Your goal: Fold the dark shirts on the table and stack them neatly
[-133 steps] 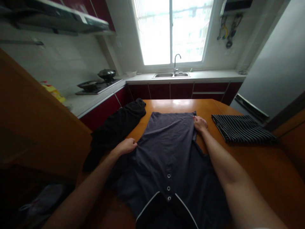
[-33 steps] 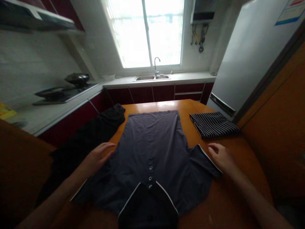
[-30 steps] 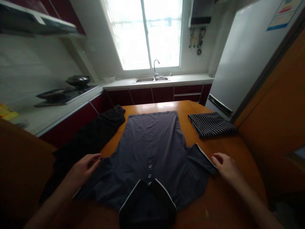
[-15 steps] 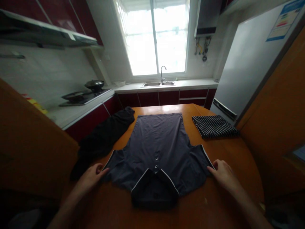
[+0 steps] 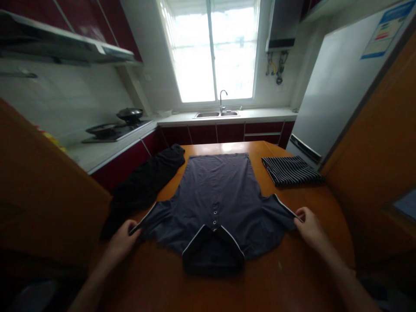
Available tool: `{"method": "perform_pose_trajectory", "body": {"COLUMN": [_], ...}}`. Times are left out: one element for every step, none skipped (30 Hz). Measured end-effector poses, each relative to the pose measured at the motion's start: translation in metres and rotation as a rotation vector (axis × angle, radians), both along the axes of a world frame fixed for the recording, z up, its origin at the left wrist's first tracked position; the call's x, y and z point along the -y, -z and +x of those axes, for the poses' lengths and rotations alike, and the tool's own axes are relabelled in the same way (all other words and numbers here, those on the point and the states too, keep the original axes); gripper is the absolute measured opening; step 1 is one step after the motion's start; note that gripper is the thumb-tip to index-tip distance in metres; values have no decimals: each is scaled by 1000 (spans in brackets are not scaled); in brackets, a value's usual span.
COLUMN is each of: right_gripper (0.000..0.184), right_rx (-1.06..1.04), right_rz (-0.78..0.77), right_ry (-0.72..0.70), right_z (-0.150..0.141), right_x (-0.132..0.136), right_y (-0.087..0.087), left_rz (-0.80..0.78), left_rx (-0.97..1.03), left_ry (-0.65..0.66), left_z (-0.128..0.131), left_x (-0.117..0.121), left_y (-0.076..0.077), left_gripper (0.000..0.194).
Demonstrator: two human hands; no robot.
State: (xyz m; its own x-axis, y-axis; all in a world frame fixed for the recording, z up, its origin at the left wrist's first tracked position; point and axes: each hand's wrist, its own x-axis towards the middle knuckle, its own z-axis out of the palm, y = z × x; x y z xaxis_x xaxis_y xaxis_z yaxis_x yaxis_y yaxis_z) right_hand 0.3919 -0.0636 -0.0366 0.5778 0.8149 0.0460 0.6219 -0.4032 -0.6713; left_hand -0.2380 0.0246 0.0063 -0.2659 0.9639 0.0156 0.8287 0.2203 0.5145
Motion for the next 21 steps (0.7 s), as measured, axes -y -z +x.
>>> {"method": "perform_pose_trajectory", "body": {"right_gripper": [14,16,18,20,21,22,24,27,30,34,37,39,38,36,31,27,26,26,28,32,35], "right_rx": [-31,-62,-90,-106,-107,-94,-66,-12,67,167,276,370,428,446,411,356,320,297,272,252,240], "right_rz": [12,15,12,7,3,-3,-17,-38,-59,-72,-66,-40,4,53,95,120,120,94,65,35,9], "right_ry": [26,45,56,61,62,63,55,54,57,58,48,14,-57,-162,-311,-471,-612,-736,-841,-919,-973], "right_z": [5,10,15,20,24,26,28,28,27,23,17,8,-4,-19,-35,-53,-71,-89,-105,-119,-131], "right_x": [0,0,1,2,4,5,7,10,12,15,19,22,27,31,36,41,46,51,56,60,63], "right_y": [-3,-6,-7,-8,-7,-5,-3,-1,0,1,1,-1,-5,-9,-15,-20,-26,-31,-35,-38,-40], "left_rz": [8,14,21,27,32,36,43,64,100,149,205,255,284,281,250,200,144,103,81,82,101], "left_rx": [24,45,68,89,110,121,112,72,4,-81,-163,-220,-239,-221,-180,-135,-109,-100,-104,-112,-123], "left_ry": [-19,-33,-40,-39,-31,-17,-5,6,15,22,42,96,189,324,484,651,802,916,996,1043,1071], "left_z": [-2,-5,-7,-9,-10,-12,-12,-12,-11,-9,-6,-1,5,13,23,34,46,58,70,81,91], "left_x": [1,1,2,2,2,2,2,3,4,7,11,16,22,30,39,48,57,65,72,77,81], "left_y": [0,0,1,2,4,6,8,9,10,9,7,3,-1,-5,-10,-14,-17,-19,-19,-19,-18], "left_gripper": [12,14,17,19,21,24,29,35,41,47,52,54,53,50,48,47,49,53,56,55,51]}}
